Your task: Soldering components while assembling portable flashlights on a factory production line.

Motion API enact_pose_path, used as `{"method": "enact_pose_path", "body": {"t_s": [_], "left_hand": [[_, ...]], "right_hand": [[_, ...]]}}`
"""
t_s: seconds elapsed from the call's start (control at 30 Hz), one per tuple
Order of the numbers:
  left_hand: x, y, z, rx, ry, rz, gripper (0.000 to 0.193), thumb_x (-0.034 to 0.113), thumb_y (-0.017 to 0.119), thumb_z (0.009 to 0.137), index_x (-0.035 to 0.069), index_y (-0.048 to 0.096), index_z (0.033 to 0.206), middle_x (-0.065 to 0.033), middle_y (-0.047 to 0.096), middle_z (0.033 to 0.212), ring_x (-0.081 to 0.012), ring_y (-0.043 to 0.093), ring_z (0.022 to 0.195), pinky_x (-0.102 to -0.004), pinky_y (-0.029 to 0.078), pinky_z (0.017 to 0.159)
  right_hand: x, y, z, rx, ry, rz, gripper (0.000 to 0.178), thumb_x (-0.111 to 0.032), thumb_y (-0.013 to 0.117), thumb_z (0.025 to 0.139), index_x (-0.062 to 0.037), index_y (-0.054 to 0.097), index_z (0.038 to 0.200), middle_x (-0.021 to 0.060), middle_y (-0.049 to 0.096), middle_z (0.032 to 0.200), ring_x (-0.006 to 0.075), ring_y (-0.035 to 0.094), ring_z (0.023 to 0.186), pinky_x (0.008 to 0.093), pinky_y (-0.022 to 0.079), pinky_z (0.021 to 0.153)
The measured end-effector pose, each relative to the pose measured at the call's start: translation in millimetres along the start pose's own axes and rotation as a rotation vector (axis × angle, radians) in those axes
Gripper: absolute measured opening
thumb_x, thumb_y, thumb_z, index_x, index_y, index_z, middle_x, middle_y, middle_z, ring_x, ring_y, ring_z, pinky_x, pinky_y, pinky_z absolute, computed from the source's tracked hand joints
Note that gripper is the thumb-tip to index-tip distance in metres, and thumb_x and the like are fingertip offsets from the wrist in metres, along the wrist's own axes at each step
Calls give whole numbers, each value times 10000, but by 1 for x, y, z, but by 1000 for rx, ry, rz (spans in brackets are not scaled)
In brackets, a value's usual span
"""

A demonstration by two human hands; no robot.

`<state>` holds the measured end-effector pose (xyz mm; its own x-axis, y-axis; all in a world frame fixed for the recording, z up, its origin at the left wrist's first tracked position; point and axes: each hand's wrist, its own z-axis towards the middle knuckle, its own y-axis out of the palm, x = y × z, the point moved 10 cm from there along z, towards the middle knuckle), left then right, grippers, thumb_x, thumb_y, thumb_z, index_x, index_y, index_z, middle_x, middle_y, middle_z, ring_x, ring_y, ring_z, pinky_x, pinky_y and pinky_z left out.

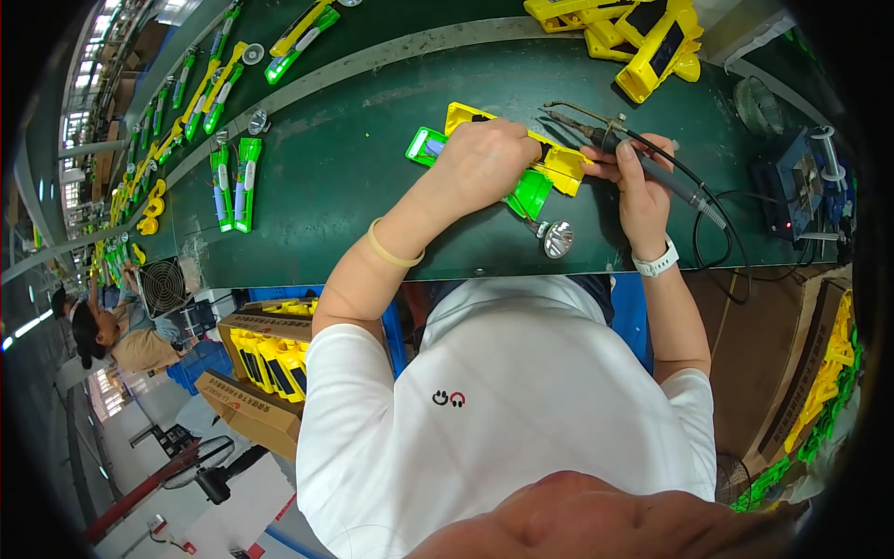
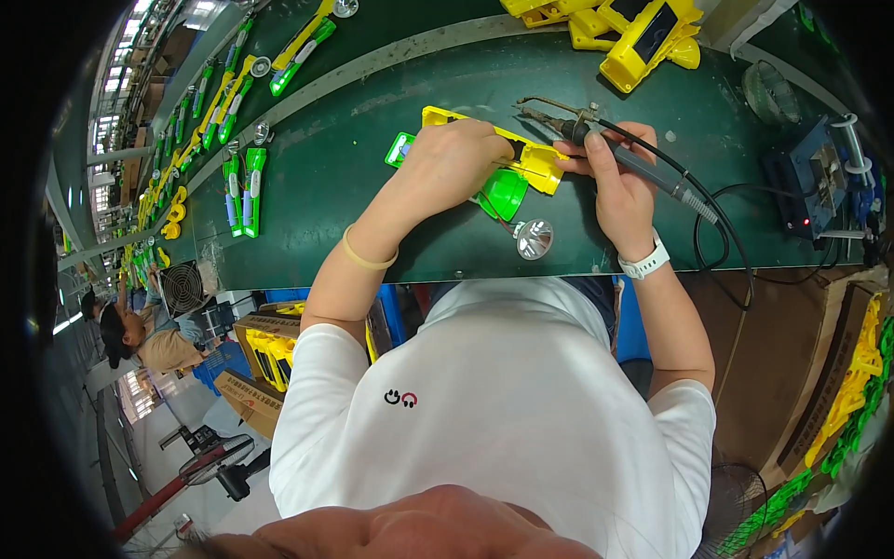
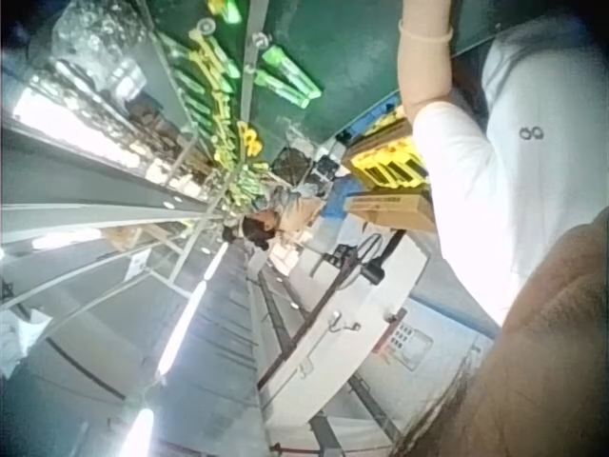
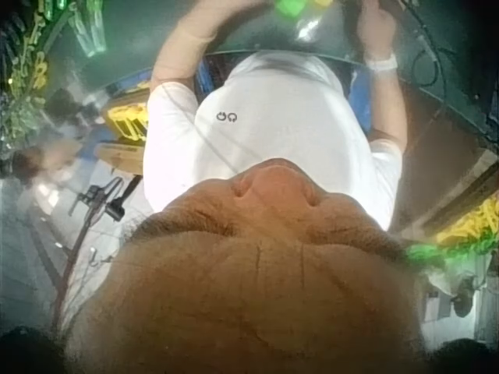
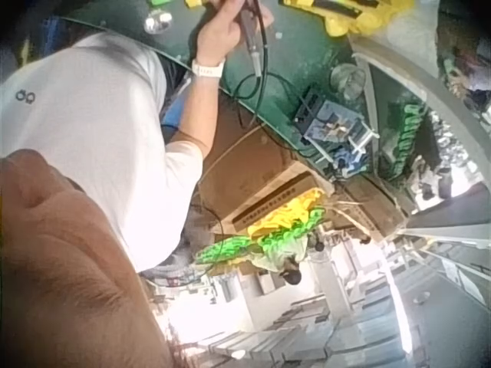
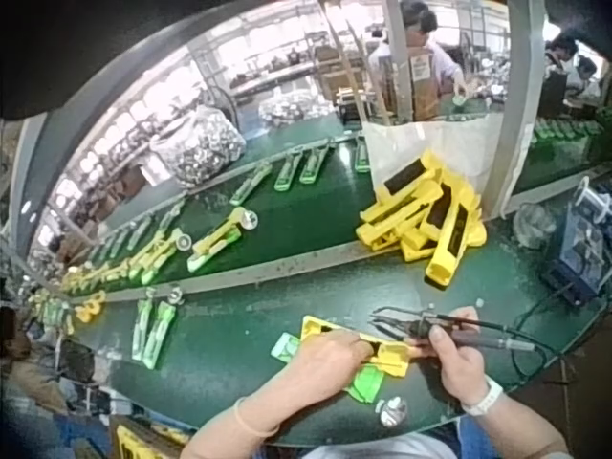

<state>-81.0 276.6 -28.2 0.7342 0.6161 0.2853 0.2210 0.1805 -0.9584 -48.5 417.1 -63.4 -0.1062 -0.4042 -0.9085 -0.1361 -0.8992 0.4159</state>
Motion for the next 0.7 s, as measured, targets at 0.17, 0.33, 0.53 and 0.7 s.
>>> {"method": "enact_pose_path", "body": {"t_s": [0.17, 0.33, 0.53, 0.7], "left_hand": [[-5, -41, -17, 366, -8, -273, 213, 203, 721, 693, 51, 649, 823, -74, 617, 760, -232, 602, 717, -334, 482, 649], [-48, -11, -51, 215, -544, -1482, 193, 13, 663, 790, 16, 550, 947, -84, 637, 858, -112, 580, 621, -230, 491, 563], [-62, -6, -65, 436, -543, -1613, 148, 14, 630, 821, 17, 579, 960, -78, 648, 848, -92, 583, 700, -188, 461, 585], [-66, -51, -41, 396, -193, -305, 69, 82, 676, 750, 67, 676, 817, -77, 636, 752, -191, 553, 678, -268, 450, 625]], "right_hand": [[4, -4, 0, 16, 15, 20, 208, -81, 511, 915, -19, 341, 1017, 157, 550, 959, 287, 646, 895, 325, 561, 724], [-1, -10, 0, 36, -9, -100, 224, -94, 548, 899, -32, 359, 1003, 132, 571, 882, 194, 628, 752, 258, 507, 619], [-14, 5, -9, 100, -57, -139, 183, -138, 564, 888, -78, 408, 962, 34, 501, 642, 99, 510, 528, 188, 328, 443], [1, 31, -5, 68, 7, -147, 212, -123, 579, 881, -79, 390, 965, 24, 502, 664, 89, 496, 498, 200, 314, 415]]}}
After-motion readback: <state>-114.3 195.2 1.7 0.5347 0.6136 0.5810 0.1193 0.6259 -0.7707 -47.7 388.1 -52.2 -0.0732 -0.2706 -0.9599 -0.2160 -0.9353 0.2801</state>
